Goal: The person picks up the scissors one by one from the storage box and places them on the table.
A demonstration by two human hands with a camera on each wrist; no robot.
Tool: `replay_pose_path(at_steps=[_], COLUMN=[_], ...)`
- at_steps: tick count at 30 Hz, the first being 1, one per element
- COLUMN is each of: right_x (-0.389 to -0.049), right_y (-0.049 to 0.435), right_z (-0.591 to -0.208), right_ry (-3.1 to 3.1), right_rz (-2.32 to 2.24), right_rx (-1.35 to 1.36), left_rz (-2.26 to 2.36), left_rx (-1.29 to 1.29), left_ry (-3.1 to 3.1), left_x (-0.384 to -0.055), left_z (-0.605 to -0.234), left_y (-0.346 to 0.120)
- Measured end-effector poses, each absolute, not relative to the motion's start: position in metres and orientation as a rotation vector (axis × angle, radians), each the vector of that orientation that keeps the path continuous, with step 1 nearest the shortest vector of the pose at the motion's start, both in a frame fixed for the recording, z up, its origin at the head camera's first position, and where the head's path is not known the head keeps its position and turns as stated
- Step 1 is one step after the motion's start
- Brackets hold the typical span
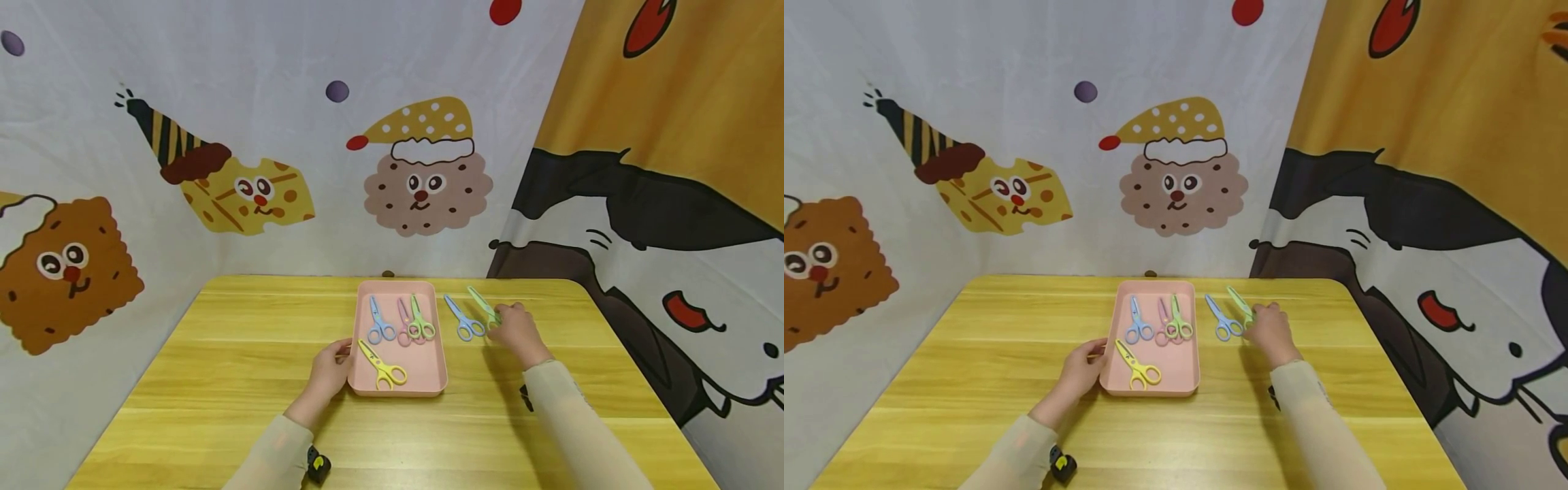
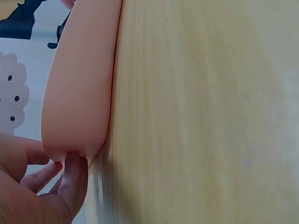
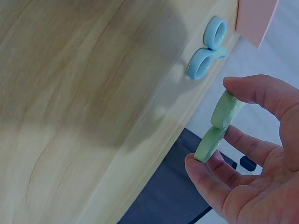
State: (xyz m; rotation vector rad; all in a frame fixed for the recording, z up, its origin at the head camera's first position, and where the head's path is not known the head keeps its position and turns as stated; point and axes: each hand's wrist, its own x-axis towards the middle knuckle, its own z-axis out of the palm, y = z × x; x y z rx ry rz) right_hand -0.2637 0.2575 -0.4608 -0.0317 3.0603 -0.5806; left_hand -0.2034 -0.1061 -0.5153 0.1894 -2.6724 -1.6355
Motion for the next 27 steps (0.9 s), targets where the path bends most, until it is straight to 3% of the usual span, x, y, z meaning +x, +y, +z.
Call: replay_pose_path(at_steps=[27], right_x=[-0.265], right_y=[0.282], right_z=[-0.465], right_ry=[3.014], right_rz=[-0.55], right_rx=[0.047], left_rz=[-1.637], left_rx=[0.198], left_ry=[-2.681], left_x=[-0.202], left_z=[-0.513], left_y=[-0.106])
